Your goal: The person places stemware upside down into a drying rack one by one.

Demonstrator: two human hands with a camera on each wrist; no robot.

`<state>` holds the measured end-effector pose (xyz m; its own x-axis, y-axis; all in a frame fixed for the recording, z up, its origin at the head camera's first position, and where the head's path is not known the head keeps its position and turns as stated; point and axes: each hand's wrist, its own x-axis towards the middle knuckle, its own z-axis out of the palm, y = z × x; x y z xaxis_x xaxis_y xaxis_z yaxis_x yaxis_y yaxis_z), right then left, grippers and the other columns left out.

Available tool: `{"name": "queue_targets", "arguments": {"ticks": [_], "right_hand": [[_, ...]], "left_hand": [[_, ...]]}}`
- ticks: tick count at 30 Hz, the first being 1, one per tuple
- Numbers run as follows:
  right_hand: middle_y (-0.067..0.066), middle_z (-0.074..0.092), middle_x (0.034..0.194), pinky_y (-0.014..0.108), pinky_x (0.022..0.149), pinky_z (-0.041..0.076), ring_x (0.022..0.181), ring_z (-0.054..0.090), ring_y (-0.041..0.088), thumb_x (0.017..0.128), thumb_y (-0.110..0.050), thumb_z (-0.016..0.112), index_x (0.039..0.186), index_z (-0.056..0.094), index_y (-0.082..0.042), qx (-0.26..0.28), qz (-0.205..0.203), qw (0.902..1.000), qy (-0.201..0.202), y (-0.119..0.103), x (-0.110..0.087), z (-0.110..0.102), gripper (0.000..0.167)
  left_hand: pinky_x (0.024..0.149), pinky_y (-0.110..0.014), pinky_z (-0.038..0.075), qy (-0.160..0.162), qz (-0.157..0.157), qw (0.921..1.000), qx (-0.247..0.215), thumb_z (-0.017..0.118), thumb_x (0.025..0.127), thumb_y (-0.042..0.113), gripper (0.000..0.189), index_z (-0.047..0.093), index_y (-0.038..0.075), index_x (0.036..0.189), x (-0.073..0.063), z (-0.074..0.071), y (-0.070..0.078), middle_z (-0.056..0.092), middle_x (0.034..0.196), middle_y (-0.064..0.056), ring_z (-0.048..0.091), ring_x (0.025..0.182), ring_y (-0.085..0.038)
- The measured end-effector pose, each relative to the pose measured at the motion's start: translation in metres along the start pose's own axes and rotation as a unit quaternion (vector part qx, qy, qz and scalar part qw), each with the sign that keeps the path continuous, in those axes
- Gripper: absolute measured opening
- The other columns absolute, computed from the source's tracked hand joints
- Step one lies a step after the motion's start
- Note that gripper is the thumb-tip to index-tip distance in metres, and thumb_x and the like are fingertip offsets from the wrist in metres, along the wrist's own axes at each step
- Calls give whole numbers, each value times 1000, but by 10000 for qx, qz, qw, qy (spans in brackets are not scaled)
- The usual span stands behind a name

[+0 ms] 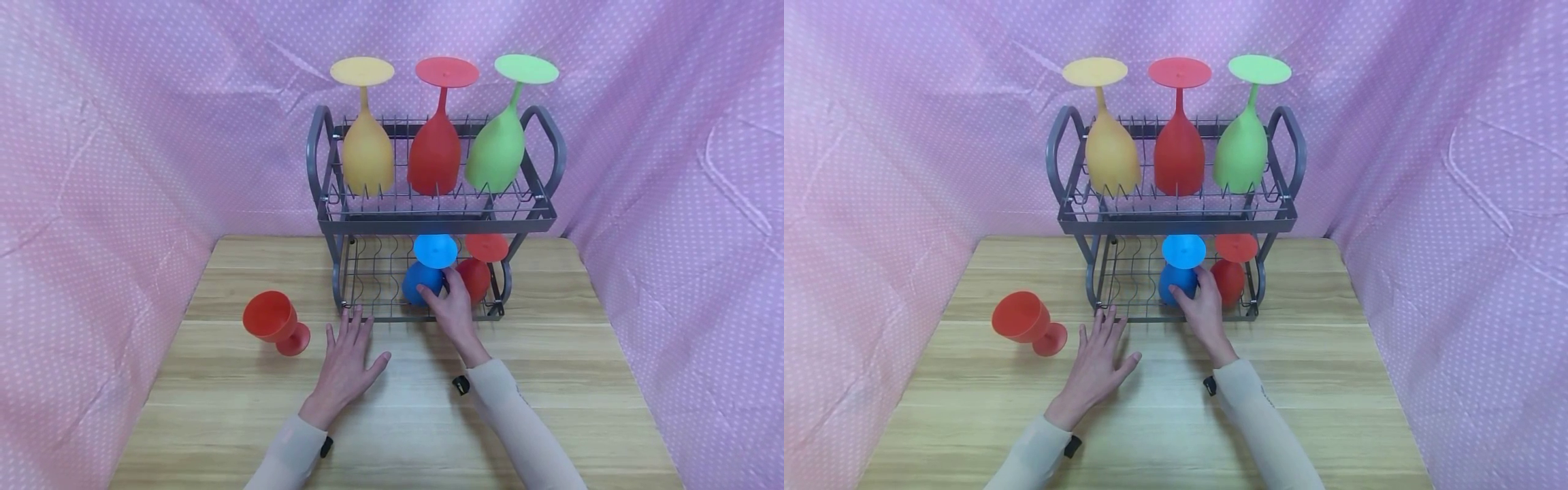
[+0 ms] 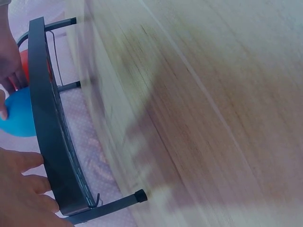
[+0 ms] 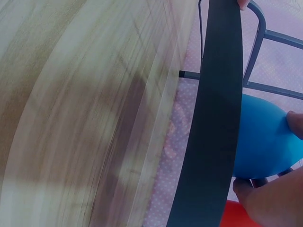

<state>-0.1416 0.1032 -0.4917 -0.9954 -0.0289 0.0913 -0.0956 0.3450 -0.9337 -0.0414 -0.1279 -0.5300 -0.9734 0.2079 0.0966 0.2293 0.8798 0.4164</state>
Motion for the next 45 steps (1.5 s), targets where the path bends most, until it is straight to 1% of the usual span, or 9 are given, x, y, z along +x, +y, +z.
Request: {"name": "queue_targets", "arguments": {"ticks": [4,11,14,28,33,36,39,42,45], "right_hand": [[15,45,155,57,116,39,144,44,37,97,-28,74,153,42,-7,-40,18,10000,6,2,1,1,68],[16,46,154,58,114,40,143,45,38,97,-27,74,154,41,-8,-163,74,9998,19,3,2,3,69],[15,45,155,58,114,40,143,45,39,97,-27,74,156,40,-8,-183,105,9998,16,3,2,4,70],[14,40,162,58,115,38,147,40,39,96,-31,75,159,36,-10,110,238,9996,-61,0,-1,2,77],[12,41,161,57,115,39,147,41,37,96,-36,75,159,38,-11,292,155,9995,15,-3,-7,-1,76],[11,40,162,57,115,39,147,40,37,96,-41,74,159,38,-12,438,119,9989,67,-5,-12,-4,77],[8,40,163,56,115,39,149,40,34,96,-44,73,159,39,-14,579,117,9982,110,-6,-17,-7,77],[3,42,162,54,116,39,148,41,29,96,-44,73,159,41,-17,751,99,9970,165,-5,-22,-9,75],[0,45,160,53,116,39,147,42,28,97,-41,72,157,43,-19,890,14,9958,217,-4,-27,-12,70]], "left_hand": [[121,-70,8,-51,-13,10000,2,56,98,58,82,40,6,159,0,1,-1,19,171,-17,6,159,-37],[119,-73,13,120,70,9999,94,58,97,56,80,43,6,157,0,1,0,22,170,-18,10,158,-40],[118,-74,14,133,71,9998,110,58,97,57,80,43,6,157,-1,1,0,23,169,-19,11,158,-40],[118,-74,13,208,121,9997,6,62,96,52,78,43,8,158,-2,2,-2,24,169,-20,12,157,-41],[120,-71,14,315,154,9993,-125,65,96,48,74,46,9,156,-5,-3,-4,25,169,-17,16,157,-40],[121,-69,16,493,274,9983,-141,66,96,44,70,49,8,154,-7,-8,-4,27,169,-16,21,156,-41],[119,-68,22,794,477,9956,-142,71,94,39,67,53,6,150,-7,-13,-5,33,166,-17,29,152,-43],[116,-67,31,1136,725,9908,-132,74,91,34,64,57,3,144,-8,-18,-5,41,161,-18,38,148,-43],[113,-62,39,1424,938,9853,-147,76,90,31,62,59,2,142,-8,-25,-5,47,157,-17,45,144,-39]]}}
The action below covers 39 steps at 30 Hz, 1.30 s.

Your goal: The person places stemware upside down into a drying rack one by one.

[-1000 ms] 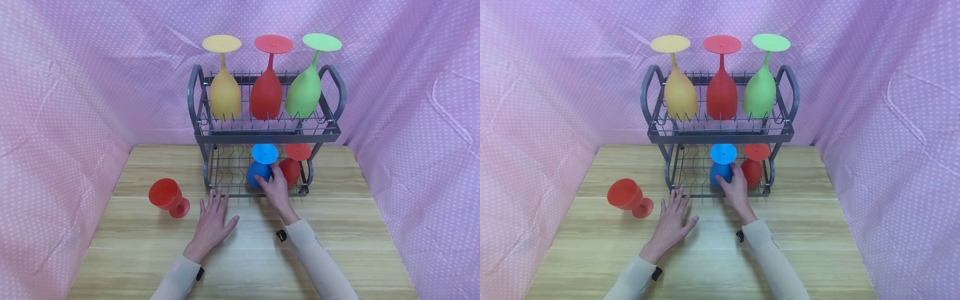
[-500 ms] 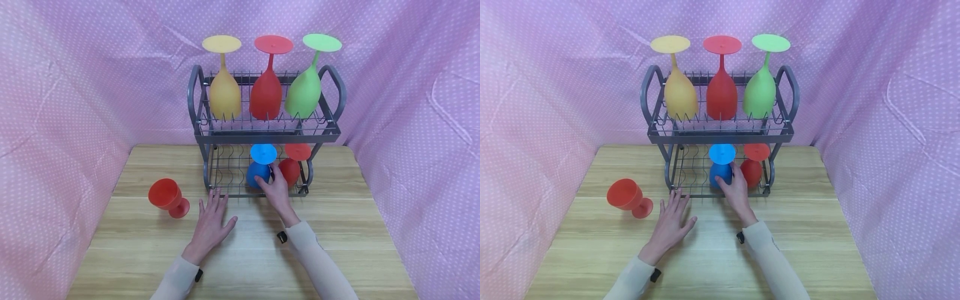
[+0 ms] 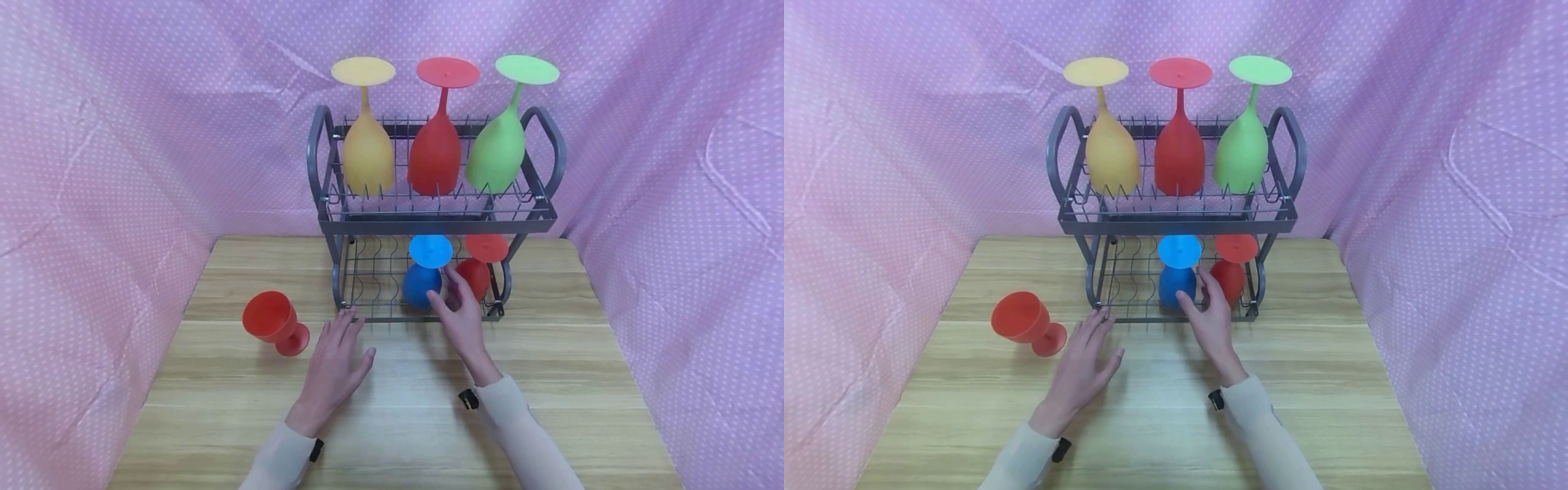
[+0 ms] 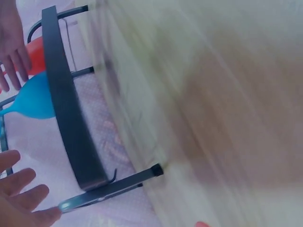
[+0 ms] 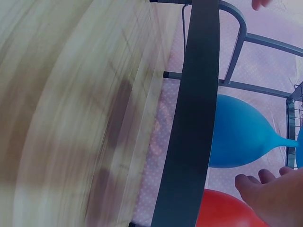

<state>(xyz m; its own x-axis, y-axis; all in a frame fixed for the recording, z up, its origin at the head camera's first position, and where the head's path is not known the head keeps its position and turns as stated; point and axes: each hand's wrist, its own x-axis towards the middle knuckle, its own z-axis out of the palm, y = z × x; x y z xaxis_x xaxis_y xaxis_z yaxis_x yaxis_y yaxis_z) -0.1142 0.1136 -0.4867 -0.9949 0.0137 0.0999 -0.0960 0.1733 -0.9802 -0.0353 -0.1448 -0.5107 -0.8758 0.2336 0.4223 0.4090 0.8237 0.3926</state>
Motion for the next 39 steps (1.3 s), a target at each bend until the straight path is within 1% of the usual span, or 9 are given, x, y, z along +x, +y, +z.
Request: {"name": "queue_targets", "arguments": {"ticks": [7,12,15,18,23,28,32,36,39], "right_hand": [[8,46,158,57,116,38,146,42,37,101,-24,69,155,46,-13,133,-95,9999,-14,-2,-11,-7,60],[20,43,158,61,116,35,145,42,41,102,-14,66,154,43,-2,240,-88,9996,-144,-22,-20,-10,58],[19,45,157,58,116,37,145,44,38,101,-10,67,153,44,0,231,-97,9995,-191,-36,-27,-12,58],[16,46,157,44,116,41,144,46,33,100,-10,68,153,44,-1,115,-27,9997,-216,-41,-32,-14,59],[17,45,157,16,107,43,143,47,30,99,-8,69,153,45,-3,93,-59,9997,-221,-33,-36,-14,59],[16,45,157,14,107,41,144,44,31,99,-6,69,153,45,-1,118,-123,9995,-262,-31,-40,-15,59],[15,46,157,13,107,40,145,43,32,98,-6,69,152,45,0,82,-51,9996,-279,-40,-44,-16,59],[14,46,158,15,108,40,144,44,29,98,-6,70,153,45,-1,24,-23,9996,-278,-26,-41,-16,60],[13,46,158,15,108,40,144,44,29,98,-6,70,153,46,-4,31,-57,9996,-278,-11,-39,-16,60]], "left_hand": [[106,-54,50,547,394,9976,-125,75,90,27,56,63,1,137,5,-15,0,59,146,-14,57,134,-34],[103,-54,52,837,605,9943,-265,70,95,28,49,64,0,135,11,-25,0,65,138,-15,61,128,-36],[103,-54,52,977,681,9926,-242,61,101,35,47,65,0,133,14,-31,0,66,135,-16,62,126,-37],[103,-56,52,1083,696,9916,-131,52,105,41,51,67,-1,130,17,-38,-1,67,133,-17,62,125,-37],[101,-59,52,1327,708,9886,-47,57,102,36,48,67,-3,128,22,-50,-2,67,132,-19,63,123,-37],[104,-65,47,1691,726,9829,49,56,102,37,49,67,-3,128,26,-57,-8,68,129,-20,63,120,-39],[107,-65,43,1828,702,9805,171,49,105,41,53,67,-5,127,29,-66,-13,67,130,-21,62,120,-42],[108,-68,41,1817,565,9814,259,54,102,37,52,66,-5,129,29,-75,-20,66,132,-23,60,123,-44],[111,-68,38,1669,352,9849,303,57,99,37,54,63,-4,133,28,-82,-25,63,136,-24,56,128,-46]]}}
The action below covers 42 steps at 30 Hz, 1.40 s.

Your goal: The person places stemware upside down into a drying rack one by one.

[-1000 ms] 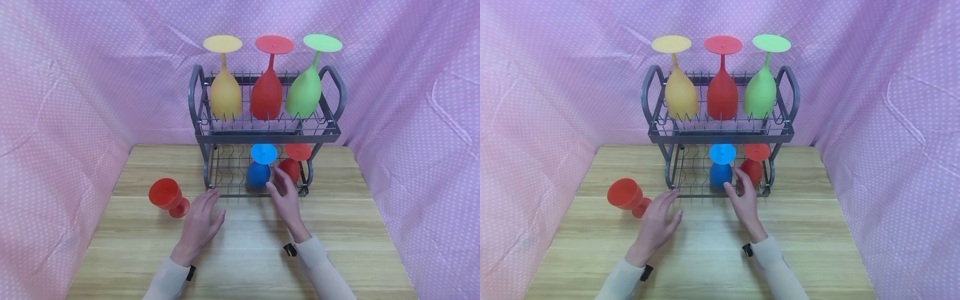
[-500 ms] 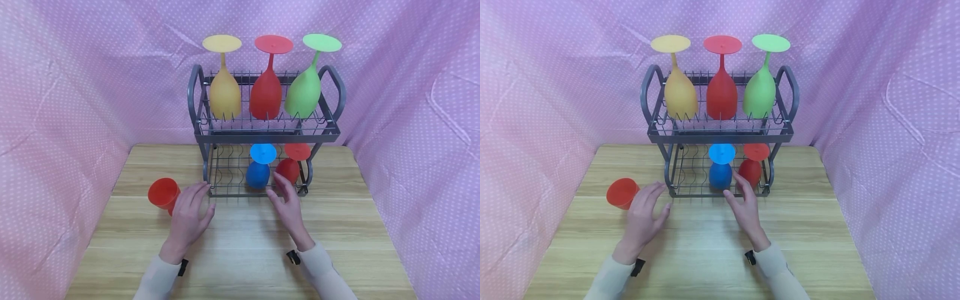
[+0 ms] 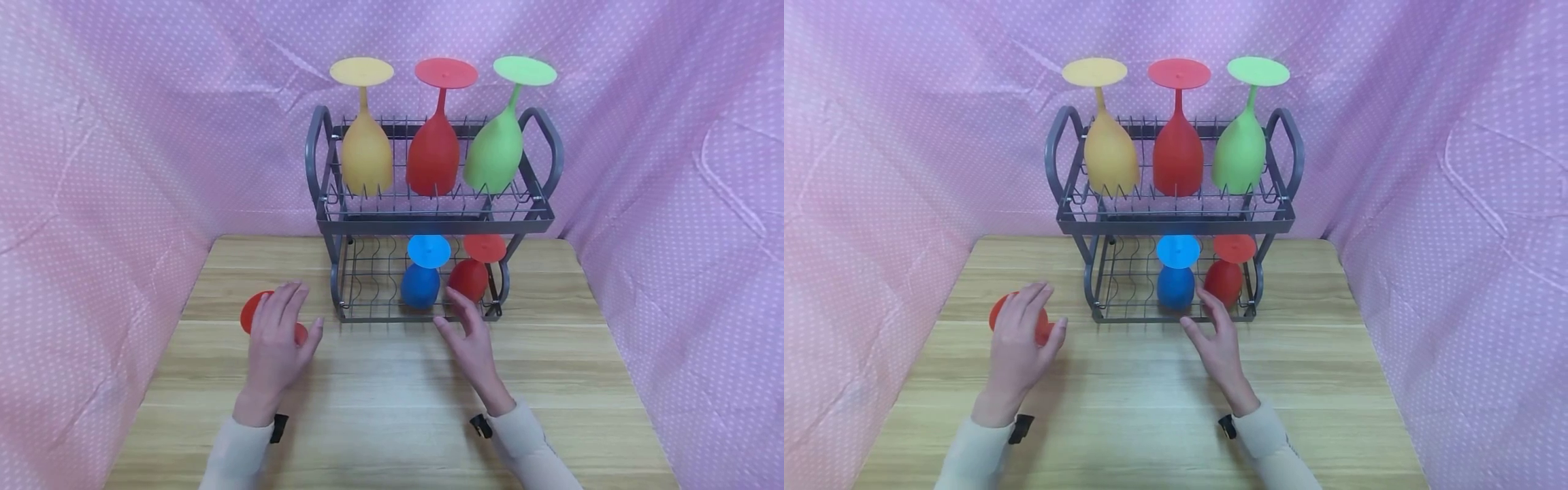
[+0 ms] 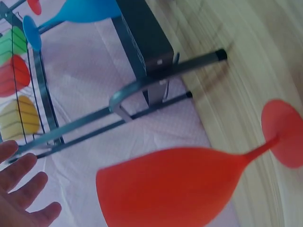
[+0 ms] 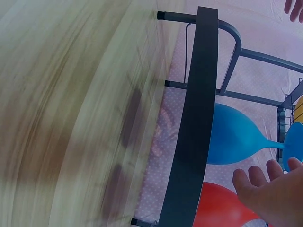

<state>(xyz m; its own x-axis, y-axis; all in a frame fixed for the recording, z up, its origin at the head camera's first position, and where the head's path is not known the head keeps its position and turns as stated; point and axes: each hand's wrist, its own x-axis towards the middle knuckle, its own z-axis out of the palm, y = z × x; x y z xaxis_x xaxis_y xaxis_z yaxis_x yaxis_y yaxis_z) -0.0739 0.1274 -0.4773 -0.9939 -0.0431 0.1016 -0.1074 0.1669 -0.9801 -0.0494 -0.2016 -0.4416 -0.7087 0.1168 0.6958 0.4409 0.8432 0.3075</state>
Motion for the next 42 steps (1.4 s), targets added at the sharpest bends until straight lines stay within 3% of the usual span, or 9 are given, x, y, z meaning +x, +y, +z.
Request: {"name": "queue_targets", "arguments": {"ticks": [6,10,19,23,34,42], "right_hand": [[6,48,156,16,108,41,141,48,25,99,-14,72,152,49,-13,20,-100,9999,-30,10,-3,-2,58],[4,50,154,16,109,40,141,49,24,99,-19,73,151,50,-15,12,-100,9999,-33,11,-5,-2,57],[4,50,155,15,108,40,144,46,27,98,-22,73,151,50,-16,-52,-39,10000,-42,12,-7,-1,58],[2,50,154,15,108,40,144,46,24,98,-22,73,150,51,-16,-88,-14,10000,-35,12,-7,-2,57],[0,50,154,55,116,38,144,45,22,98,-23,73,150,51,-18,-242,-61,9997,-33,16,-7,-2,57],[1,50,155,58,115,37,145,44,23,99,-25,72,151,51,-17,-245,-52,9997,-60,17,-6,-2,57]], "left_hand": [[111,-73,32,-327,-373,9986,166,65,91,36,60,60,-4,136,0,-7,-12,54,146,-27,48,134,-52],[111,-78,27,-761,-701,9936,446,71,88,36,68,55,-1,142,1,-13,-18,45,154,-27,40,140,-54],[108,-81,26,-1883,-1388,9679,917,77,86,37,79,46,4,150,3,-21,-37,32,159,-29,29,143,-57],[107,-81,29,-2226,-1500,9578,1025,77,87,39,81,44,3,152,3,-23,-42,30,159,-31,29,142,-59],[106,-77,34,-2674,-1616,9440,1060,78,87,34,75,48,3,149,3,-25,-45,40,150,-32,33,139,-59],[96,-71,48,-2507,-1395,9526,1015,76,89,24,64,53,3,146,-1,-24,-47,47,142,-31,49,124,-52]]}}
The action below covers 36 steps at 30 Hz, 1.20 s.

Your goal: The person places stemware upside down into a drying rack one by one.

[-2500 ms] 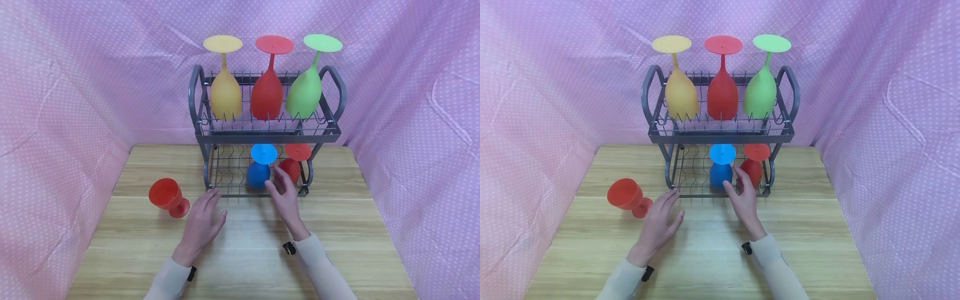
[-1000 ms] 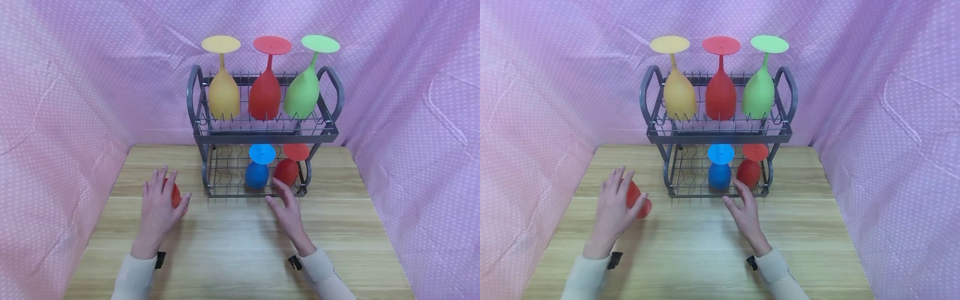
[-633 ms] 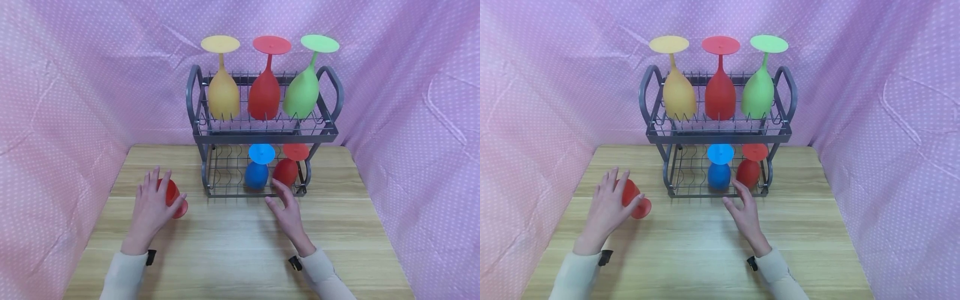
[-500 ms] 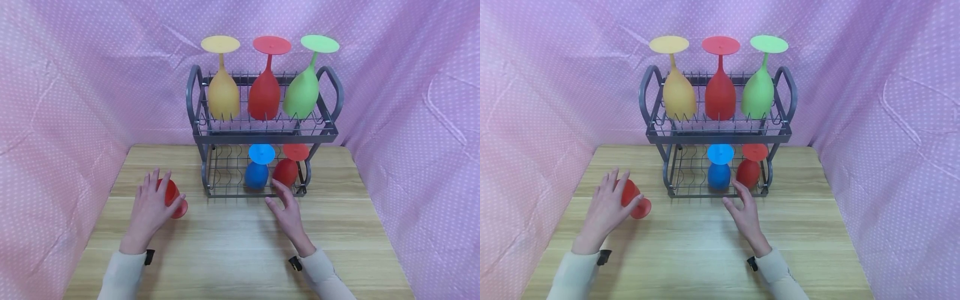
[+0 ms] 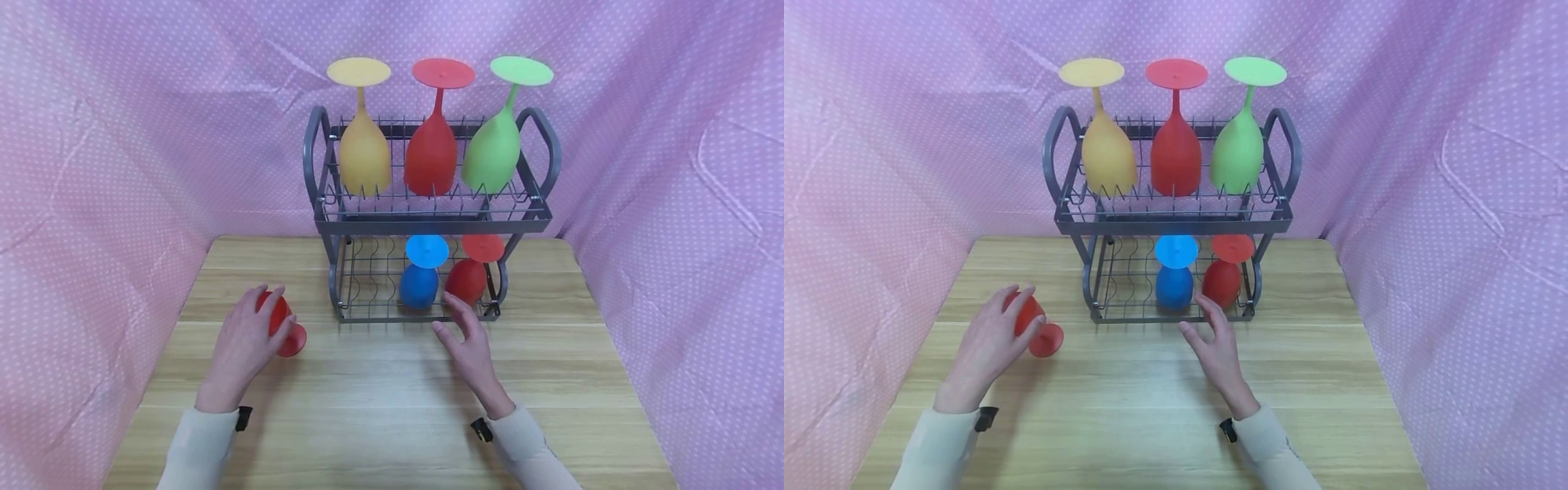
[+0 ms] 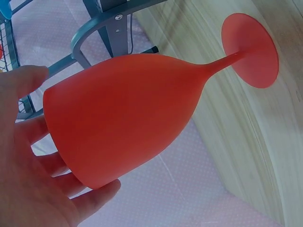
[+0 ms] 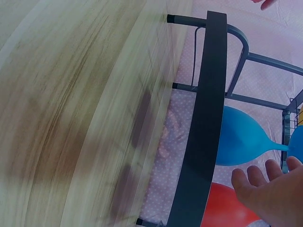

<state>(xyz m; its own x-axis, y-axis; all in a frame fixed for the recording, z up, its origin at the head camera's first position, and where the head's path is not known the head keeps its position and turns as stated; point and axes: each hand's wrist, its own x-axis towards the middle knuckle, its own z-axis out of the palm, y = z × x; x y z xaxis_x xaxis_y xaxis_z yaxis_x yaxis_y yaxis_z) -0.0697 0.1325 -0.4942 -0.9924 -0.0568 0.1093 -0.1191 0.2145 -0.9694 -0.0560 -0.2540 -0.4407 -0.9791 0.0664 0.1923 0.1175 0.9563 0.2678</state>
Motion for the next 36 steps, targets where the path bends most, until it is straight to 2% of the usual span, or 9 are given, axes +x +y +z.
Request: {"name": "queue_targets", "arguments": {"ticks": [10,16,17,23,29,36], "right_hand": [[2,49,155,58,115,37,145,44,25,99,-28,73,151,50,-14,36,51,10000,-17,-2,1,0,59],[1,49,155,56,116,37,145,44,23,99,-26,72,151,50,-15,36,31,10000,-11,-1,1,1,57],[0,50,155,54,116,38,145,44,22,99,-25,72,151,50,-15,28,26,10000,-4,-1,1,1,57],[0,50,155,24,113,40,144,45,23,100,-24,71,151,50,-15,-17,-54,10000,-15,-2,0,-1,56],[1,50,154,20,110,41,143,45,25,99,-25,72,151,51,-17,-58,-104,9999,-6,-2,-1,-1,57],[1,50,154,14,107,40,143,45,26,99,-25,72,151,51,-17,-27,-137,9999,2,-3,-2,-1,57]], "left_hand": [[96,-69,49,76,114,9999,44,80,87,19,57,61,2,138,0,0,-3,51,138,-31,51,122,-52],[98,-66,48,104,140,9998,-18,76,91,20,51,63,1,137,-2,-3,-2,53,135,-30,52,120,-50],[98,-66,48,107,133,9999,-29,75,91,20,51,63,1,137,-3,-3,-1,54,135,-30,52,120,-50],[94,-65,52,250,198,9995,-82,76,90,21,51,63,2,136,-10,-7,8,54,134,-28,53,118,-48],[87,-65,55,365,145,9979,-525,75,92,23,49,63,5,137,-18,-9,17,54,135,-25,53,120,-46],[91,-66,54,257,-14,9940,-1063,74,94,25,51,62,8,140,-23,-13,25,54,140,-21,53,123,-43]]}}
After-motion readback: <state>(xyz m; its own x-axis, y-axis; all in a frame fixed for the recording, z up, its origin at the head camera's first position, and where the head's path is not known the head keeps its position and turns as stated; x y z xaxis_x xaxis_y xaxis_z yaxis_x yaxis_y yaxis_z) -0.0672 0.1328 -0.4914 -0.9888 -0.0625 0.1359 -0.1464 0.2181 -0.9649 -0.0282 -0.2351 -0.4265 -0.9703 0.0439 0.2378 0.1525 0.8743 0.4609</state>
